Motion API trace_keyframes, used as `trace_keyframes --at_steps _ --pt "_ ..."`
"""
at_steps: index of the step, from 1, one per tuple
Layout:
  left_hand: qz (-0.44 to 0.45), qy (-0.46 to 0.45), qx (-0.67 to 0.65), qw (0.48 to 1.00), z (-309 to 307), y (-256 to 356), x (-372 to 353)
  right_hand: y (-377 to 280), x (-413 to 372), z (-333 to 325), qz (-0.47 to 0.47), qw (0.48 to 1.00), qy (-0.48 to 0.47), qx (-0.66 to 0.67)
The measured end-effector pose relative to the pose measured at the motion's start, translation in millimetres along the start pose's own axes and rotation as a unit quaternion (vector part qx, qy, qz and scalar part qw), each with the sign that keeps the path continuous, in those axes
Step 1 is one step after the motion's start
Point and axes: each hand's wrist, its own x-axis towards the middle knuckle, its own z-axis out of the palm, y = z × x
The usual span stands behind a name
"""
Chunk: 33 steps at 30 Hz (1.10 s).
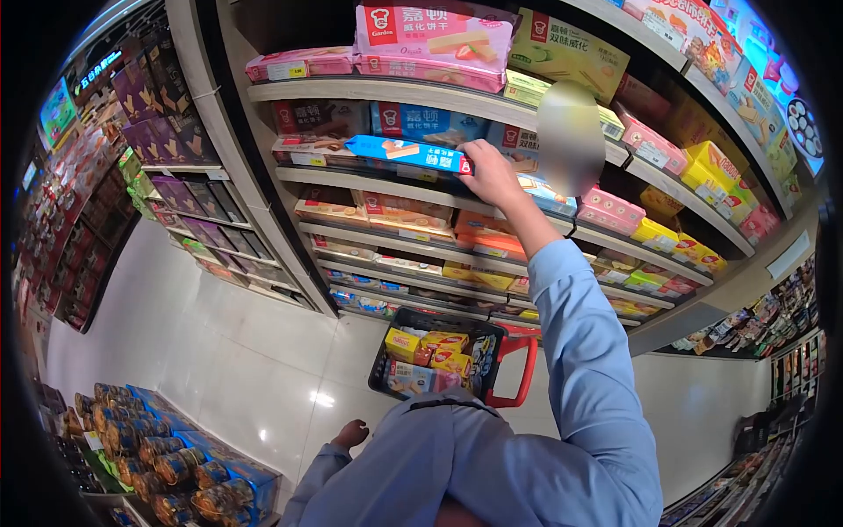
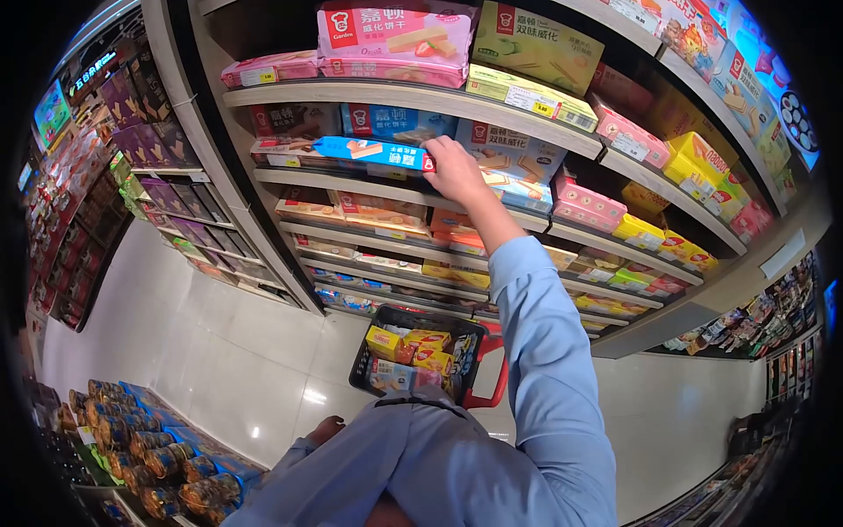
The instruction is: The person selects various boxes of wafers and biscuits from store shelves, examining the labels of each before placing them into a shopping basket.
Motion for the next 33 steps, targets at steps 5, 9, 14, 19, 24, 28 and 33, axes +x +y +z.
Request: trace_keyframes --at_steps 5,9,14,19,24,28,33 --pt "0.073 0.055 -0.061 0.994 -36 55 28 -35 -33 -44 0.054 0.991 0.093 0.085" --pt "0.163 0.023 -0.326 0.931 -100 160 20 -50 -99 -74 0.177 0.940 0.101 0.274" --pt "0.411 -0.112 -0.575 0.699 -187 322 -61 -65 -203 -98 0.334 0.773 0.030 0.539" --pt "0.374 -0.101 -0.552 0.738 -177 383 -102 -63 -280 -116 0.378 0.684 0.083 0.618" --pt "0.269 -0.076 -0.608 0.743 -128 423 -132 -57 -344 -138 0.396 0.597 0.129 0.685" --pt "0.256 -0.056 -0.629 0.732 -110 454 -157 -63 -389 -150 0.390 0.535 0.084 0.745" --pt "0.292 -0.056 -0.620 0.726 -80 472 -163 -65 -433 -157 0.400 0.560 0.133 0.713"
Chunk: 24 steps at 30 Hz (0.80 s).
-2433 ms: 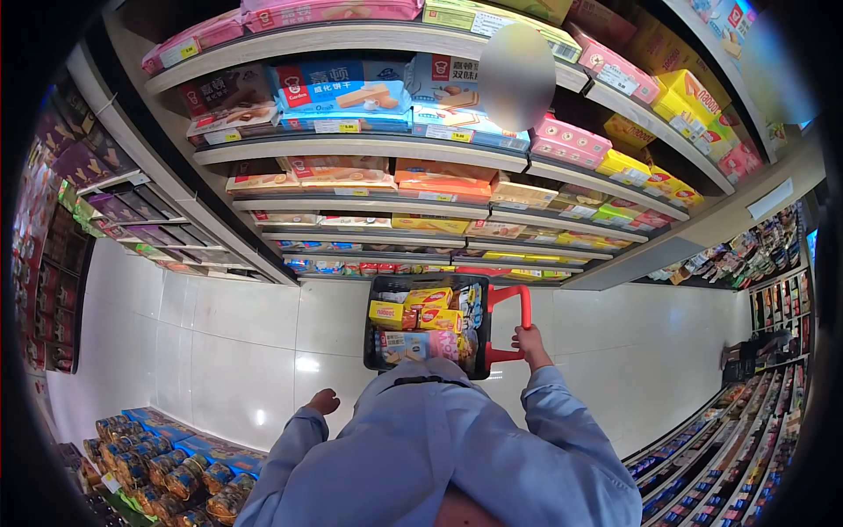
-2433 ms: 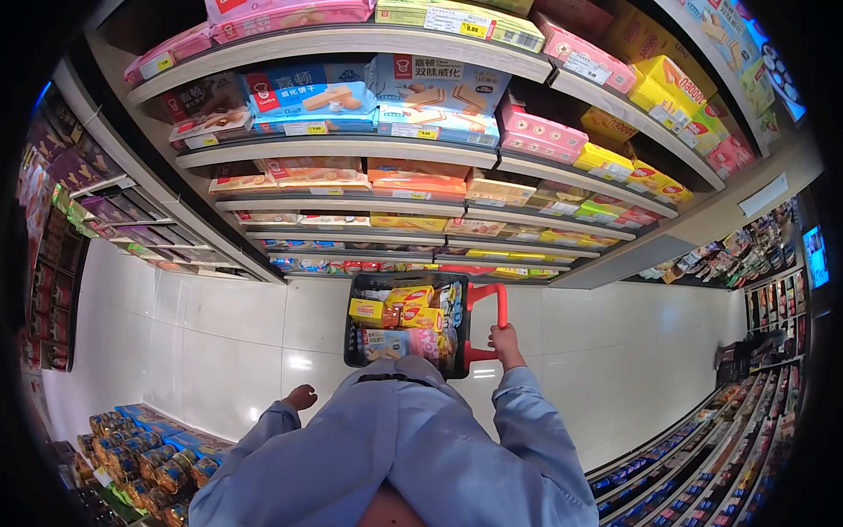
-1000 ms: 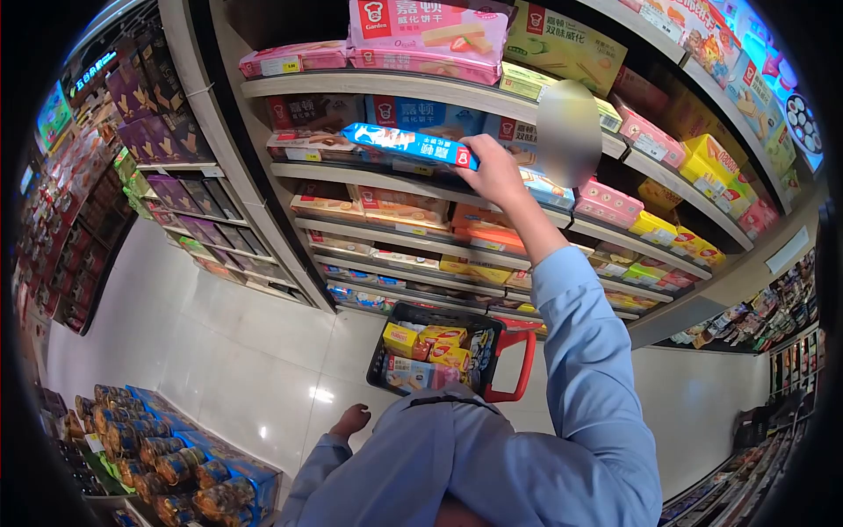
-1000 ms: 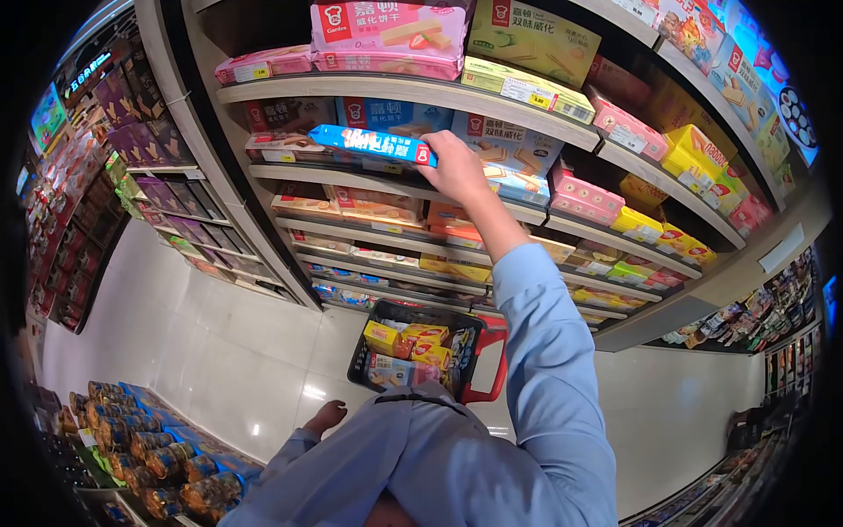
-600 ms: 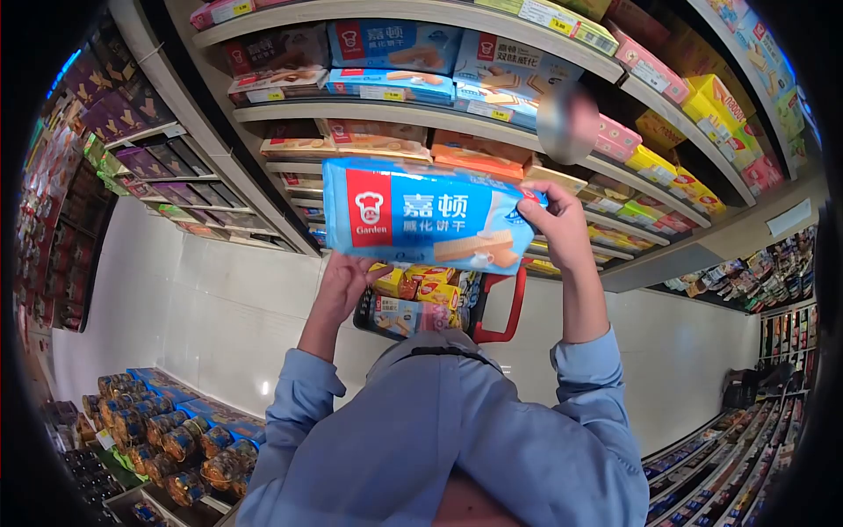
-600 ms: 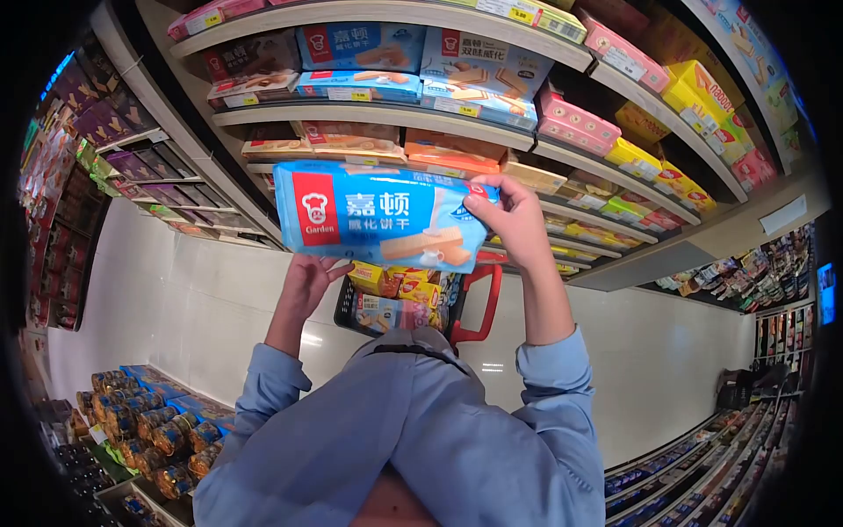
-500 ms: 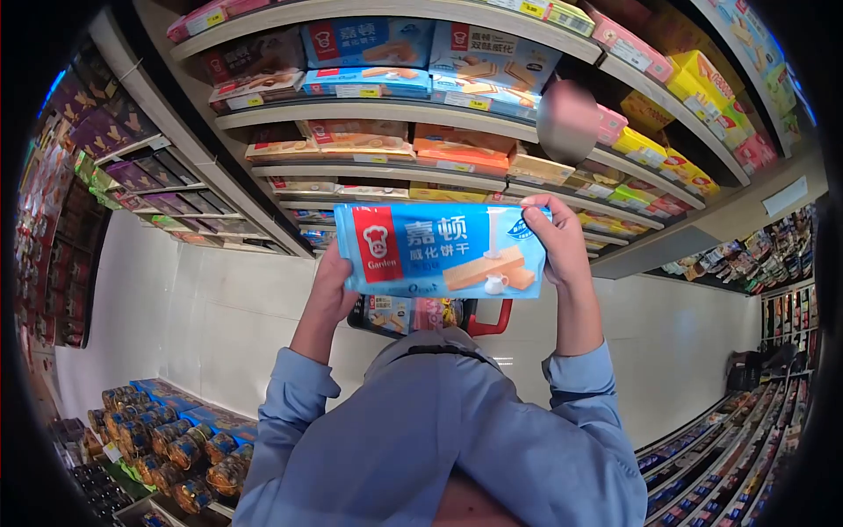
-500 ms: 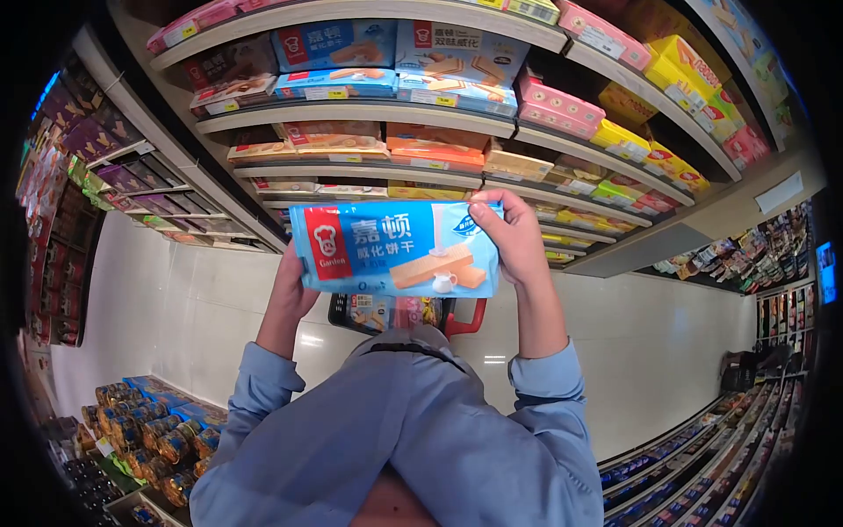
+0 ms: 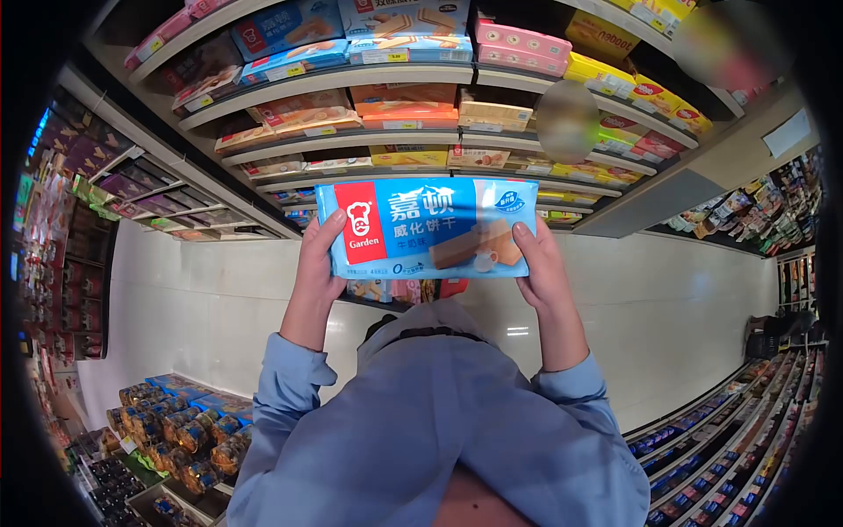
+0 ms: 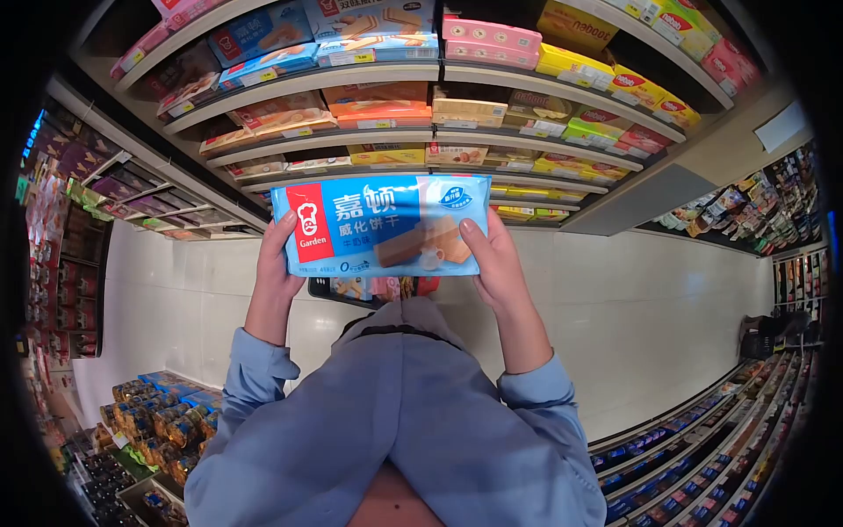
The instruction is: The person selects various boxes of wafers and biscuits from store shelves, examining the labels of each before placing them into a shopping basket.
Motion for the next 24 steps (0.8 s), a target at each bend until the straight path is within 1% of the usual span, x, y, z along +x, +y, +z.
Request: trace_keyframes --at_steps 1,2,5,6,9,13,16,19,20,22,23,24 --pt "0.002 -0.006 -0.012 1.000 2 -7 -4 -2 -5 -7 -0.006 1.000 0.003 0.001" --pt "-0.016 -0.035 -0.035 0.999 -2 -13 -7 -4 -9 -13 -0.010 1.000 0.007 0.002" --pt "-0.016 -0.056 0.004 0.998 3 -38 -21 -13 -22 -22 -0.024 1.000 0.013 0.006" --pt "-0.031 -0.057 0.019 0.998 4 -43 -24 -14 -24 -27 -0.025 1.000 0.011 0.004" --pt "-0.036 -0.053 0.015 0.998 8 -49 -27 -8 -30 -38 -0.022 1.000 0.009 0.011" --pt "-0.009 -0.048 0.029 0.998 20 -48 -34 -8 -34 -43 -0.009 0.999 0.006 0.033" --pt "-0.001 -0.033 0.030 0.999 26 -49 -38 -5 -32 -48 -0.001 1.000 0.000 0.022" --pt "0.027 -0.018 0.048 0.998 34 -51 -41 -10 -35 -45 0.000 1.000 0.004 0.012" --pt "0.041 -0.012 0.062 0.997 37 -50 -42 -8 -33 -48 -0.019 0.997 0.015 -0.077" --pt "0.065 0.002 0.091 0.994 44 -45 -47 0 -27 -56 -0.055 0.966 0.039 -0.249" --pt "0.098 0.010 0.151 0.984 50 -43 -51 4 -28 -57 -0.093 0.933 0.060 -0.343" --pt "0.131 0.016 0.211 0.969 62 -42 -57 7 -29 -55 -0.131 0.889 0.080 -0.432"
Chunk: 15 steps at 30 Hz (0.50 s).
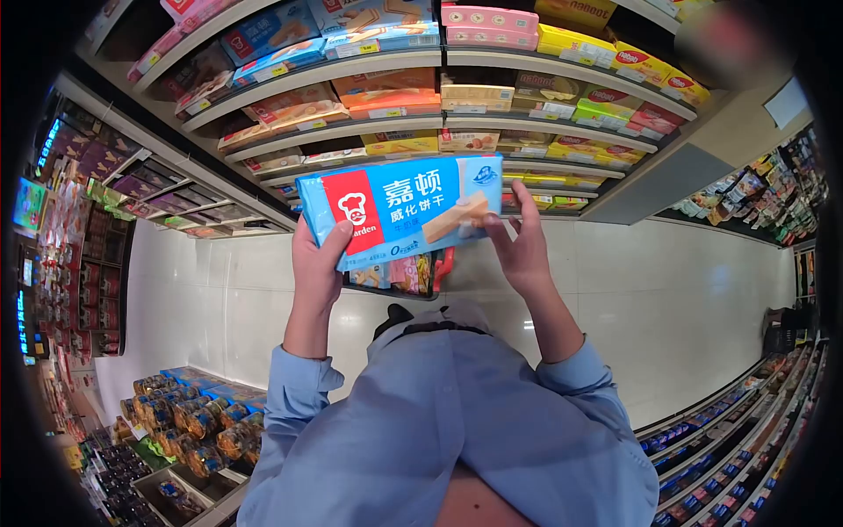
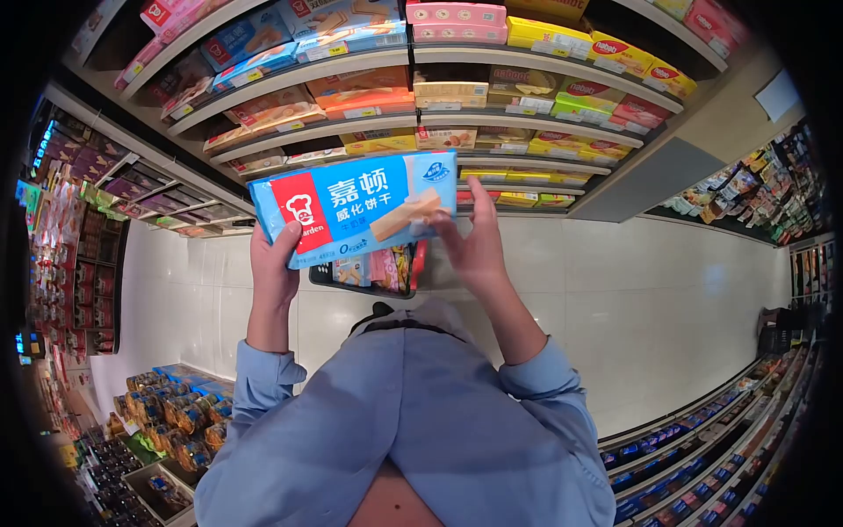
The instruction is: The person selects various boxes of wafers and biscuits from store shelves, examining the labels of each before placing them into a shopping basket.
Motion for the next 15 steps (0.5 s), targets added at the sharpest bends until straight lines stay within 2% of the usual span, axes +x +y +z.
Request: trace_keyframes --at_steps 1,3,5,8,11,12,14,15 --pt "0.034 0.006 0.060 0.998 10 4 -4 -6 -1 3 -0.037 0.994 0.026 -0.099" --pt "0.129 -0.001 0.161 0.978 34 0 -10 -22 -8 16 0.030 0.993 -0.068 0.090" --pt "0.195 -0.012 0.279 0.940 56 -14 -18 -37 -17 36 0.071 0.931 -0.147 0.325" --pt "0.239 -0.104 0.395 0.881 78 -30 -24 -36 -17 49 0.013 0.928 -0.146 0.344" --pt "0.246 -0.199 0.448 0.836 88 -40 -34 -32 -19 43 0.193 0.848 -0.098 0.484" --pt "0.247 -0.222 0.450 0.829 89 -39 -36 -26 -19 42 0.208 0.822 -0.076 0.525" --pt "0.239 -0.268 0.455 0.815 83 -39 -35 -18 -20 34 0.223 0.810 -0.071 0.539" --pt "0.238 -0.252 0.495 0.797 76 -36 -33 -12 -21 27 0.230 0.803 -0.068 0.545"
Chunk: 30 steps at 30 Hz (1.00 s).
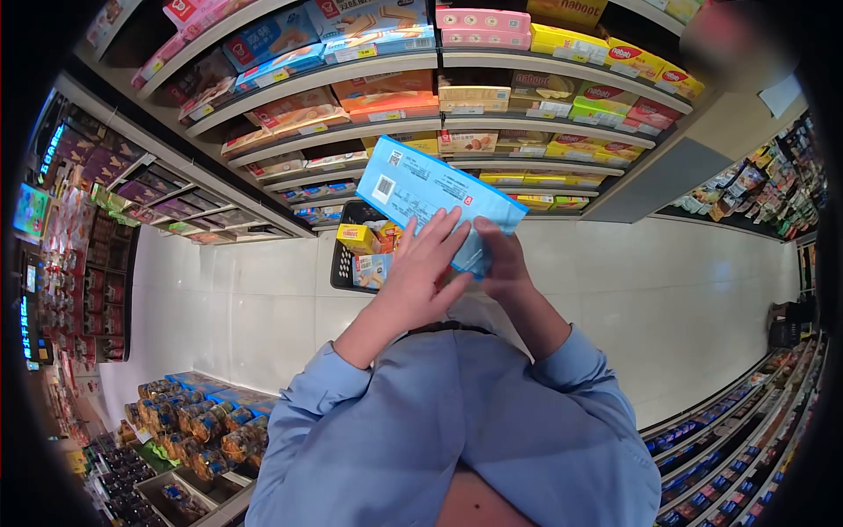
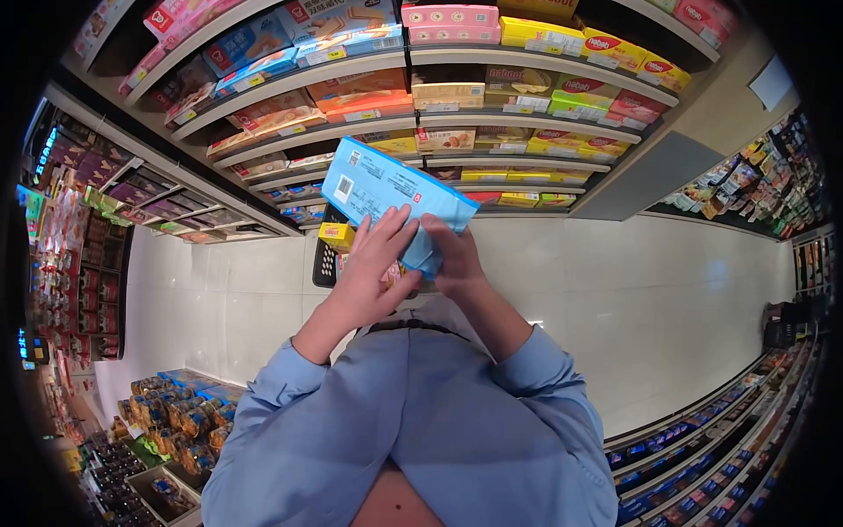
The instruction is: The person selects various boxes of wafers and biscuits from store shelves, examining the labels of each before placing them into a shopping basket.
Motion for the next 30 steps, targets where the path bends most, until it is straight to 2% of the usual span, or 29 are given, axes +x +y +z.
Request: trace_keyframes --at_steps 2,4,6,7,8,9,10,12,13,17,19,21,22,23,24,26,28,30 --pt "-0.026 -0.001 0.089 0.996 -15 -11 -4 -12 -3 -24 0.035 0.999 0.000 0.017" --pt "-0.080 0.101 0.165 0.978 -25 -37 -8 -24 -8 -40 0.037 0.997 -0.028 0.057" --pt "-0.133 0.226 0.124 0.957 -34 -60 -12 -30 -10 -63 0.014 0.997 -0.059 0.043" --pt "-0.170 0.238 -0.025 0.956 -36 -68 -14 -31 -10 -70 0.002 0.997 -0.074 0.035" --pt "-0.205 0.245 -0.174 0.932 -38 -74 -16 -32 -11 -76 -0.001 0.995 -0.082 0.050" --pt "-0.235 0.246 -0.319 0.885 -41 -78 -18 -33 -12 -79 -0.004 0.994 -0.090 0.064" --pt "-0.251 0.205 -0.416 0.850 -44 -80 -22 -33 -13 -82 -0.006 0.992 -0.099 0.078" --pt "-0.275 0.117 -0.592 0.748 -49 -76 -31 -30 -13 -84 0.000 0.987 -0.127 0.097" --pt "-0.294 0.133 -0.589 0.741 -45 -68 -32 -29 -14 -84 0.003 0.984 -0.140 0.107" --pt "-0.282 0.167 -0.573 0.751 -41 -60 -34 -28 -11 -72 0.035 0.997 -0.057 0.035" --pt "-0.290 0.190 -0.521 0.780 -46 -60 -37 -29 3 -55 0.067 0.997 -0.004 -0.037" --pt "-0.295 0.219 -0.468 0.803 -51 -53 -37 -16 11 -59 0.074 0.981 0.064 -0.165" --pt "-0.276 0.225 -0.392 0.848 -48 -55 -38 -8 13 -61 0.078 0.966 0.096 -0.228" --pt "-0.254 0.229 -0.312 0.886 -43 -60 -39 4 14 -59 0.061 0.949 0.091 -0.295" --pt "-0.231 0.232 -0.230 0.917 -38 -61 -41 11 16 -53 0.104 0.965 0.054 -0.236" --pt "-0.235 0.189 -0.109 0.947 -28 -55 -42 22 18 -40 0.187 0.976 -0.017 -0.114" --pt "-0.165 0.119 0.013 0.979 -11 -65 -50 41 22 -21 0.220 0.967 -0.068 -0.111" --pt "-0.149 0.064 0.045 0.986 12 -76 -62 62 30 -6 0.239 0.961 -0.084 -0.110"
